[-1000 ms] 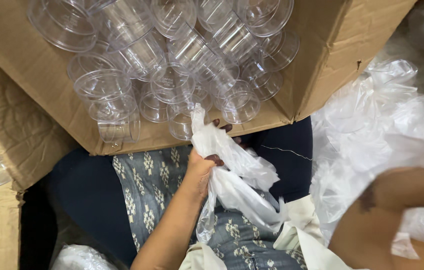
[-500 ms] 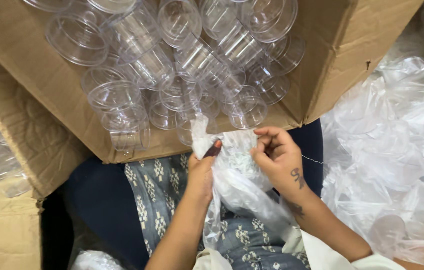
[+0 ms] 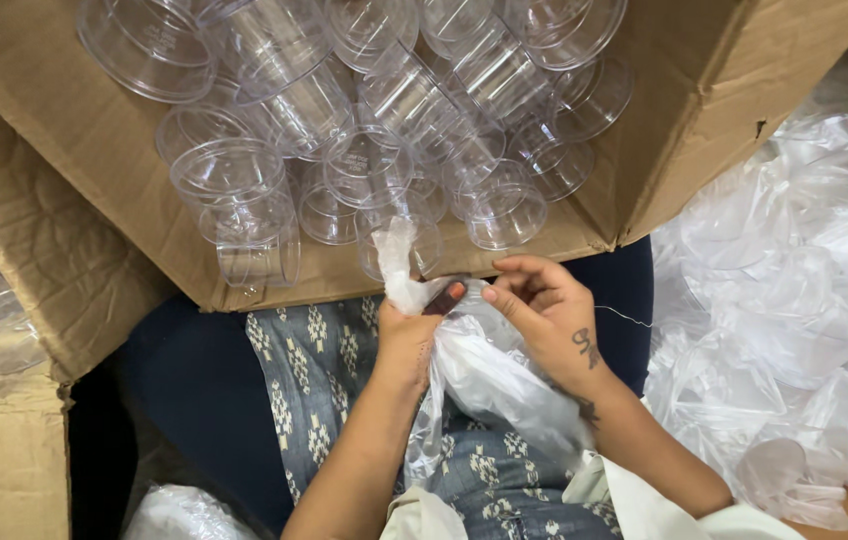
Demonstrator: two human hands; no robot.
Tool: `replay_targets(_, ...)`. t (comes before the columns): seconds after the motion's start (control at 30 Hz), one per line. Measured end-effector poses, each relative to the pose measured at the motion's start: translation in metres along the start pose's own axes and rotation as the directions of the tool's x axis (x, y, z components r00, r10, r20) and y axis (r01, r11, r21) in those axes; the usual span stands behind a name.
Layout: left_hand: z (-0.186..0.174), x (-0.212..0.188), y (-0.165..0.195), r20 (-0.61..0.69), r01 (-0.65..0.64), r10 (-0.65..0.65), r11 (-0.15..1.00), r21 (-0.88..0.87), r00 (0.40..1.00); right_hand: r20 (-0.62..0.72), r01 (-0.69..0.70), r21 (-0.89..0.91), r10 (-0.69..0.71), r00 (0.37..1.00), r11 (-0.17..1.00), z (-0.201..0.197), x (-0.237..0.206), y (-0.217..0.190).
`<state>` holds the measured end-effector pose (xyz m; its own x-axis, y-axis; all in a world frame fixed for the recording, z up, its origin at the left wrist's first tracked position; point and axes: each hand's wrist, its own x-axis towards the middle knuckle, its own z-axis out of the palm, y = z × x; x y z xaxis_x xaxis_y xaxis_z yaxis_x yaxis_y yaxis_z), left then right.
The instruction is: The person sits on the floor and wraps clear plastic cups in white plastic bags one at a time, then places each wrapped cup into a large cardboard box filled with other wrapped cups. They take new cups from a nearby box and continue bagging them throughout the episode.
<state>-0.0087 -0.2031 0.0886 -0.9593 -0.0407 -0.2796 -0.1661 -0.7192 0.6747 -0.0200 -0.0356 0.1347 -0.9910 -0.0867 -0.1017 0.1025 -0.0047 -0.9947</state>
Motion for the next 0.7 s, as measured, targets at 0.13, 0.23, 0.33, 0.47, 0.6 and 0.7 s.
replay_targets(0.13, -0.006, 0.002, -0.002, 0.026, 0.006, -0.007, 1.0, 0.016, 1.0, 0.09, 0.081, 0.036, -0.084, 0.992, 0.996, -0.001, 0.003, 0.001)
replay_targets(0.23, -0.013, 0.004, -0.011, -0.037, 0.008, -0.007, 1.0, 0.022, 0.999, 0.139, 0.059, -0.012, -0.057, 0.989, 0.998, 0.001, 0.006, 0.002)
replay_targets(0.33, -0.022, 0.006, -0.023, -0.037, 0.003, 0.001, 0.992, 0.125, 0.999, 0.12, 0.001, -0.056, 0.006, 0.993, 0.998, 0.001, 0.006, 0.004)
replay_targets(0.47, -0.037, 0.014, -0.042, -0.099, 0.019, -0.001, 0.985, 0.173, 0.995, 0.096, 0.088, -0.213, -0.069, 0.993, 0.973, -0.002, 0.004, 0.009)
replay_targets(0.6, -0.044, 0.017, -0.054, -0.032, 0.001, 0.005, 0.984, 0.18, 0.999, 0.096, 0.147, -0.249, -0.127, 0.987, 0.957, -0.003, 0.003, 0.013)
replay_targets(0.7, -0.037, 0.014, -0.047, -0.072, 0.047, -0.046, 0.999, 0.022, 0.996, 0.118, 0.194, -0.308, -0.165, 0.979, 0.931, -0.003, 0.003, 0.013)
